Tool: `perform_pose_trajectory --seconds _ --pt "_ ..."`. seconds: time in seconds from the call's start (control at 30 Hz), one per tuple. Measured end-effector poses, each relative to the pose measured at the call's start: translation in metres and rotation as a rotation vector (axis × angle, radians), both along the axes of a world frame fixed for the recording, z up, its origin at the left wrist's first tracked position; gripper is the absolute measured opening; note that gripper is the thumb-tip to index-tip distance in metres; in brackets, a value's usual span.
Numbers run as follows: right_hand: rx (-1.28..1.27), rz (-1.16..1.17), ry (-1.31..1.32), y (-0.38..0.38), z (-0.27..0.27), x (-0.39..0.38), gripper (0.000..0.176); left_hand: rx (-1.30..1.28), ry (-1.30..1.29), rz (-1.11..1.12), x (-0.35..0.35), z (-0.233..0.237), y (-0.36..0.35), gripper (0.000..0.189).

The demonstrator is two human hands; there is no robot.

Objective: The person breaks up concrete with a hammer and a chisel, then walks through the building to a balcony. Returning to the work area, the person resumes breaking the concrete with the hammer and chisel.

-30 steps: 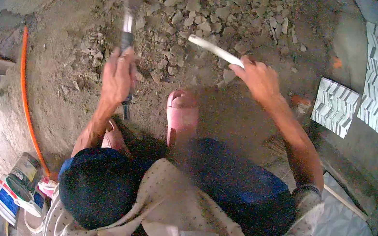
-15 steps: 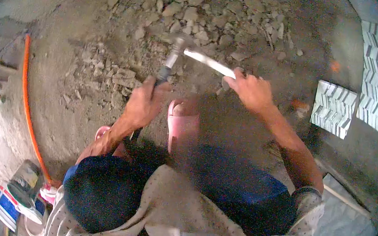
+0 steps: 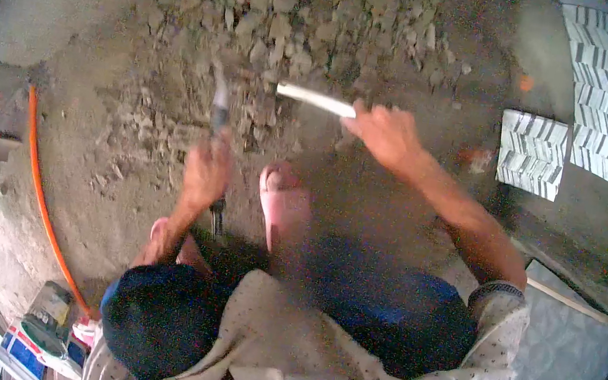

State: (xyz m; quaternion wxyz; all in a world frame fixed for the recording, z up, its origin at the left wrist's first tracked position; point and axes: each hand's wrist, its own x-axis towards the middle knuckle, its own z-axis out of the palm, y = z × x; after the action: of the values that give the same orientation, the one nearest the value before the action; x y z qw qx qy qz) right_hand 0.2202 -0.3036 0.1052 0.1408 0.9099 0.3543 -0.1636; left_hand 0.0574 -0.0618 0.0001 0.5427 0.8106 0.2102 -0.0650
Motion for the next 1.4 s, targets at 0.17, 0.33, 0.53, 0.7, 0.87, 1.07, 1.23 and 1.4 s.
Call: perform_pose_trajectory --seconds 0.17,0.33,0.53,0.7,0.87,1.07,1.23,1.4 --pt "-0.027 -0.012 0.017 -0.001 -0.002 0.0 0.041 -0.466 -0.14 0.461 0.029 0.051 0.017 0.031" --pt "-0.172 -0.019 0.071 0.018 0.012 0.001 0.044 0.208 -0.092 -0.141 0.0 -0.019 -0.011 0.036" --pt "-0.064 -0.031 0.008 -0.003 0.003 -0.006 0.042 -0.291 0.033 0.278 0.025 0.029 0.019 0.038" --pt "-0.147 -0.055 0.045 0.003 0.007 -0.003 0.044 -0.092 0.058 0.161 0.013 0.006 -0.007 0.037" --pt "-0.063 -0.156 0.088 -0.025 0.005 0.006 0.041 -0.033 0.084 -0.135 0.004 0.003 0.001 0.039" --pt "0.124 -0.263 0.163 -0.042 -0.02 -0.013 0.038 -0.164 0.214 0.041 0.016 0.008 0.035 0.042" --pt "0.205 -0.202 0.173 -0.053 -0.019 -0.029 0.037 0.132 0.145 -0.21 0.037 0.048 0.084 0.038" --pt "0.126 -0.375 0.241 -0.055 -0.023 -0.025 0.046 0.414 0.109 -0.471 0.072 0.111 0.112 0.031"
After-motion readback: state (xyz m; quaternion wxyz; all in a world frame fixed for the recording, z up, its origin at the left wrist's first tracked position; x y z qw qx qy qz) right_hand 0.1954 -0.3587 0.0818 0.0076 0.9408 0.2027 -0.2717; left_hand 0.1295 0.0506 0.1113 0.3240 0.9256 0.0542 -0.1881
